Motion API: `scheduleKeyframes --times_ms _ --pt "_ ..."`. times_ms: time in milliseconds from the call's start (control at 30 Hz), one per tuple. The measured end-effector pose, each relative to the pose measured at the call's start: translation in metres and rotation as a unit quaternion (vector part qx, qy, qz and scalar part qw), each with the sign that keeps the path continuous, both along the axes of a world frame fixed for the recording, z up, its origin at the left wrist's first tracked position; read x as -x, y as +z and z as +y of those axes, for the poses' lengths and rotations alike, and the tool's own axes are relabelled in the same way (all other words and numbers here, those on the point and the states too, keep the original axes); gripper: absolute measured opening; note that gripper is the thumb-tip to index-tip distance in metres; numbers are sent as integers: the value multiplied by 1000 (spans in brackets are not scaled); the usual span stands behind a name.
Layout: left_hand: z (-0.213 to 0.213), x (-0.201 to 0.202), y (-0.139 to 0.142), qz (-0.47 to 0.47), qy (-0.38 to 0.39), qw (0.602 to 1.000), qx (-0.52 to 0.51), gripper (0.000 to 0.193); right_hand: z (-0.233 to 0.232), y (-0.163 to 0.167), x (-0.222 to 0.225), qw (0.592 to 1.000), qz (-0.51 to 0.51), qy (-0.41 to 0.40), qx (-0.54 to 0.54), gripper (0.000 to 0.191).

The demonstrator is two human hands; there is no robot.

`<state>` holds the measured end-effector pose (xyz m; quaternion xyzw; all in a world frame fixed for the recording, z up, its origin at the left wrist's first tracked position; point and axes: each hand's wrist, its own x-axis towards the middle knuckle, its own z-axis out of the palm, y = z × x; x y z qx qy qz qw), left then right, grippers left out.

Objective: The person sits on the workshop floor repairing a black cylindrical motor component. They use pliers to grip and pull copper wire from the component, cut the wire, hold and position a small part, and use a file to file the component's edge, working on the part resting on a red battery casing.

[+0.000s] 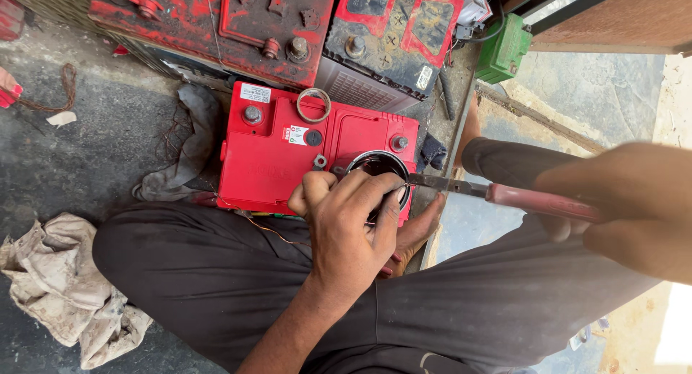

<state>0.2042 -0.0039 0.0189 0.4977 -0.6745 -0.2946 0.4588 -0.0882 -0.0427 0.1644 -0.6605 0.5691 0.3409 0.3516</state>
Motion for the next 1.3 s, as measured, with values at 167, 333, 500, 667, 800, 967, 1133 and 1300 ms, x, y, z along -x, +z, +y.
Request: scheduleKeyframes --times_ms 167,333,500,667,800,967,1133,1300 --pt "-1 1 4 -4 3 1000 -1 12 10 9 -45 927 -189 136 295 14" --pt "-3 1 7 -8 2 1000 -16 16 34 29 -83 830 -11 365 421 17" --pt "-3 -2 8 -6 1 1000 -19 14 60 25 -84 674 104 582 443 24" --pt "-6 -3 9 2 7 1000 -19 12 64 12 -68 725 83 547 410 27" --pt "-11 -6 8 16 -3 1000 -15 11 70 -15 -48 924 -95 -97 358 16" --pt "-14 -11 9 27 -34 999 -28 10 87 -44 22 853 -189 207 441 15" --pt "-16 -10 19 55 -53 997 -31 12 109 -77 82 916 -228 -141 298 18" --pt "-1 -20 47 91 -73 993 -14 14 117 -76 122 851 -288 -422 119 18"
